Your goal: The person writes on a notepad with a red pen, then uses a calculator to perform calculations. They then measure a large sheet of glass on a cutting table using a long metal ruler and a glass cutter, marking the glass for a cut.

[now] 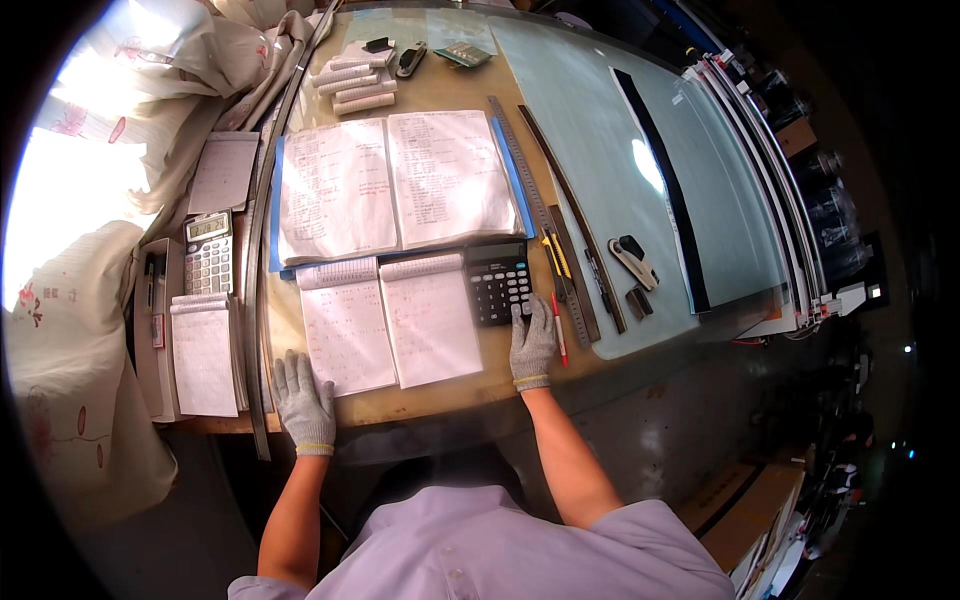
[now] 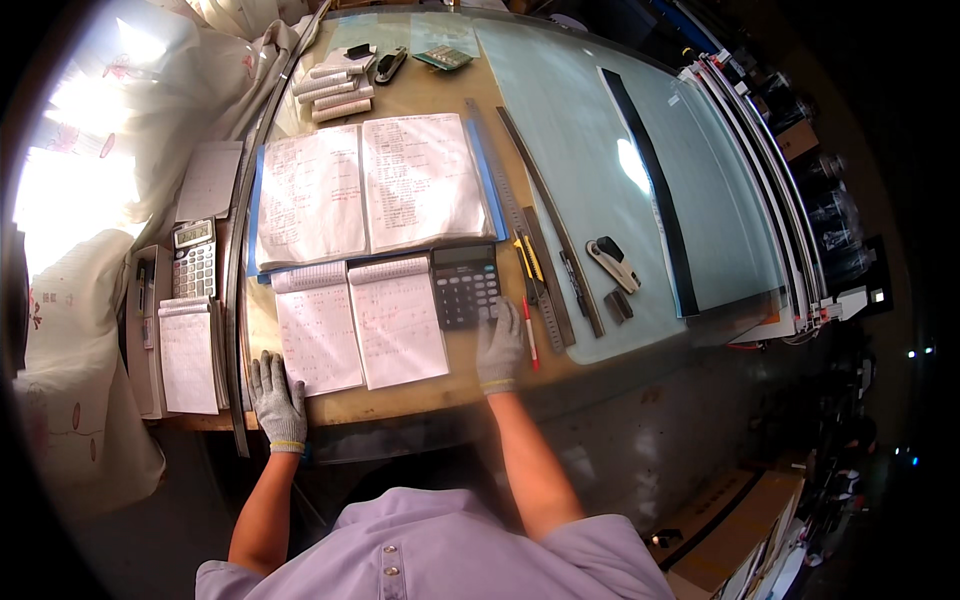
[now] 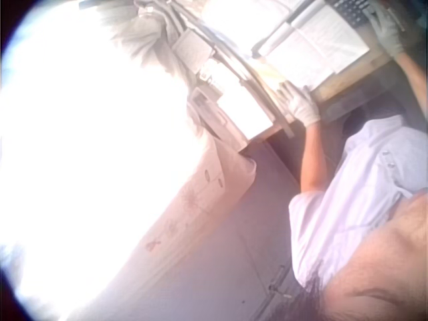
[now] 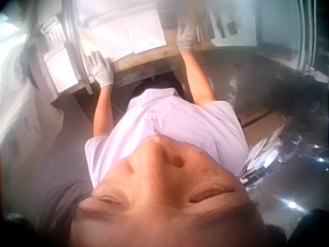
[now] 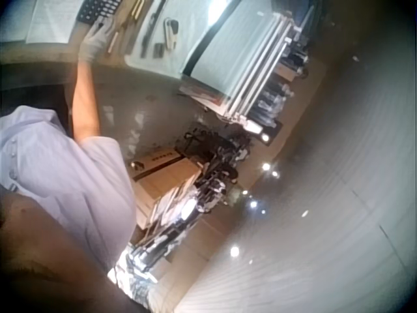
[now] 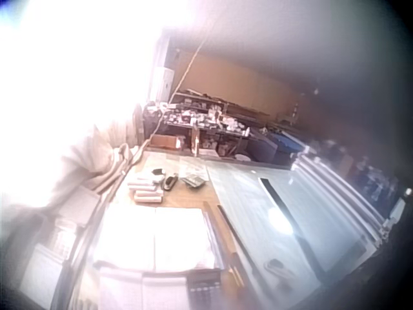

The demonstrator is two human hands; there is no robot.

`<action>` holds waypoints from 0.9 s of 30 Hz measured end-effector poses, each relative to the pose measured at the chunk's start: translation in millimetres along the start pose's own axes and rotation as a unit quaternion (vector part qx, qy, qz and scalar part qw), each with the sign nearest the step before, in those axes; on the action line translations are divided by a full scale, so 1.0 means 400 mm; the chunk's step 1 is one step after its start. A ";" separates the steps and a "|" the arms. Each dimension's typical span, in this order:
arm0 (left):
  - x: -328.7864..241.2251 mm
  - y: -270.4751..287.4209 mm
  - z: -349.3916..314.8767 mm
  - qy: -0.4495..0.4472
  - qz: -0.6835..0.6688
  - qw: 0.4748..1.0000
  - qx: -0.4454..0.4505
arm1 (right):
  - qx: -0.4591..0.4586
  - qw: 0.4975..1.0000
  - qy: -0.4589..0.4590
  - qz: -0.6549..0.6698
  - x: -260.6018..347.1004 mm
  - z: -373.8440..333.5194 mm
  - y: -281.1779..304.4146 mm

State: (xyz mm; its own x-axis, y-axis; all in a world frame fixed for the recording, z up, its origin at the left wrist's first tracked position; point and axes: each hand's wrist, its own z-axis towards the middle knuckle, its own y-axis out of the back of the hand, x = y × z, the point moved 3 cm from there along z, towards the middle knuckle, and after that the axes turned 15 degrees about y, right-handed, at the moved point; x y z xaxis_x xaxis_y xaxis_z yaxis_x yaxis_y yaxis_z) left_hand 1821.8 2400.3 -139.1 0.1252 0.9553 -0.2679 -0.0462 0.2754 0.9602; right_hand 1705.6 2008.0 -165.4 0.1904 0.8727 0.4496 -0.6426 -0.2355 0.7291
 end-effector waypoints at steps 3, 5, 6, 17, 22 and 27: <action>0.000 0.000 0.000 -0.001 -0.003 1.000 -0.001 | 0.000 1.000 0.006 -0.004 0.001 -0.001 0.000; -0.001 0.000 0.000 0.001 -0.004 1.000 -0.001 | -0.001 1.000 0.010 -0.008 0.000 -0.001 0.000; -0.001 0.001 0.000 0.001 -0.005 1.000 -0.001 | -0.002 1.000 0.012 -0.008 0.000 -0.001 0.000; -0.001 0.001 0.001 0.004 -0.007 1.000 0.004 | -0.008 1.000 0.006 0.003 0.007 0.003 0.003; 0.000 0.000 0.001 0.006 -0.005 1.000 0.006 | -0.016 1.000 0.013 -0.003 0.008 0.005 0.002; 0.003 -0.004 0.000 0.006 0.001 1.000 0.003 | -0.017 1.000 0.011 0.000 0.012 0.008 0.005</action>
State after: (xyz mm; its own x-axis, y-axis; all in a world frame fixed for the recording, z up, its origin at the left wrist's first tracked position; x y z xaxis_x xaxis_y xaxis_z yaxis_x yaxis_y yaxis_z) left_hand 1822.1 2400.9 -140.7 0.1131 0.9568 -0.2678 -0.0412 0.2738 0.9609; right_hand 1707.7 2010.6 -160.3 0.1735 0.8823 0.4376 -0.6674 -0.2214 0.7110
